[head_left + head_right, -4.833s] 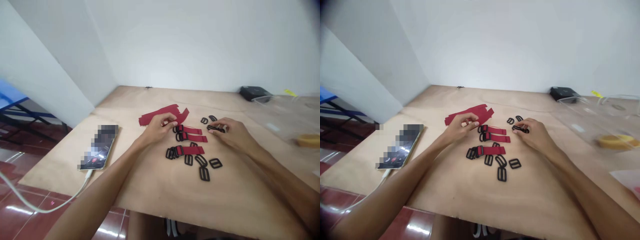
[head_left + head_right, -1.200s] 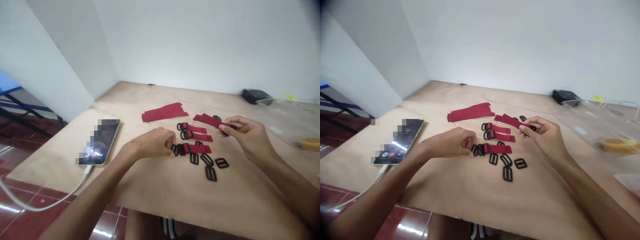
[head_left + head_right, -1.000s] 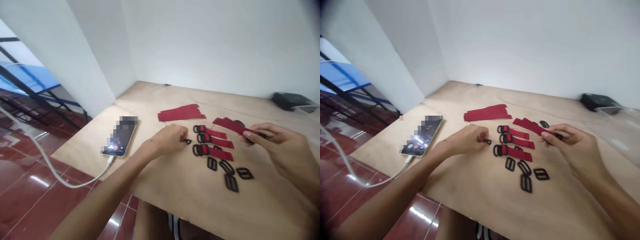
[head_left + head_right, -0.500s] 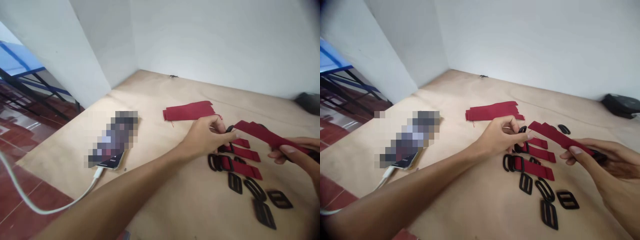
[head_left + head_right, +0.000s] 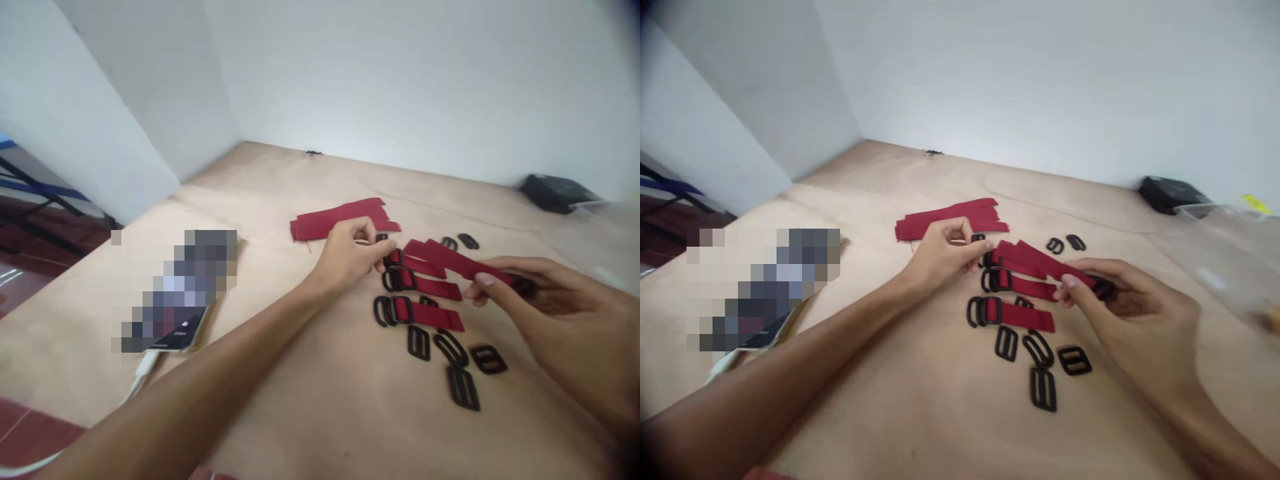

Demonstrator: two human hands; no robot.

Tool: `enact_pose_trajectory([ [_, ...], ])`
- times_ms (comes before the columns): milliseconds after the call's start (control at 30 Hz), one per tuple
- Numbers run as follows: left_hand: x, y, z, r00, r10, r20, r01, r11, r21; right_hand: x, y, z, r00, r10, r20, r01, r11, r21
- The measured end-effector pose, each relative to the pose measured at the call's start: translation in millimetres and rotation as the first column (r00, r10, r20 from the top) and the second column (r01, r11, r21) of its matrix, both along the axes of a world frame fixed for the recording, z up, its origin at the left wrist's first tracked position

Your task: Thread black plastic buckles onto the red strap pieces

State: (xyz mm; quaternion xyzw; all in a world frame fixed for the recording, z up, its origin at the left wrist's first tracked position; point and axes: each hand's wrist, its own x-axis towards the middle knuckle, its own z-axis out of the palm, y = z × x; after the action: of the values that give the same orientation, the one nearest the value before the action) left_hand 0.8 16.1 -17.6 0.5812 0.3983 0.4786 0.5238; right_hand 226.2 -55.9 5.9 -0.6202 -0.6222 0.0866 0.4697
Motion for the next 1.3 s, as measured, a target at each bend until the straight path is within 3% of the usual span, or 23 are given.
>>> enact_pose_trajectory([
  [167, 2, 1, -0.2, 1.000, -0.001, 0.020, 0.003, 0.998, -0.067, -10, 1, 2.8, 0.986, 0.125, -0.112, -0.128, 0.992, -0.021],
  [533, 7, -2, 5.4, 0.986, 0.008, 0.164, 0.029, 0.975, -0.221, -9, 4, -1.8, 0.984, 0.105, -0.146, -0.111, 0.993, -0.031],
  [733, 6, -4, 6.0, 0.948, -0.104, 0.300, 0.179, 0.956, -0.233, -8, 3, -0.3, 0.974, 0.130, -0.184, -0.137, 0.990, -0.029],
  [900, 4, -3, 4.1, 0.935, -0.132, 0.329, 0.215, 0.949, -0.230, -9, 1, 3.5, 0.970, 0.127, -0.207, -0.134, 0.991, -0.023],
  [1133, 6, -6, 7.6, 0.947, -0.124, 0.296, 0.180, 0.969, -0.170, -10, 0, 0.4, 0.959, 0.159, -0.233, -0.167, 0.986, -0.014],
  [1300, 7, -8, 11.8, 0.976, -0.111, 0.185, 0.136, 0.982, -0.128, -12, -2, -0.9, 0.967, 0.147, -0.207, -0.153, 0.988, -0.012],
])
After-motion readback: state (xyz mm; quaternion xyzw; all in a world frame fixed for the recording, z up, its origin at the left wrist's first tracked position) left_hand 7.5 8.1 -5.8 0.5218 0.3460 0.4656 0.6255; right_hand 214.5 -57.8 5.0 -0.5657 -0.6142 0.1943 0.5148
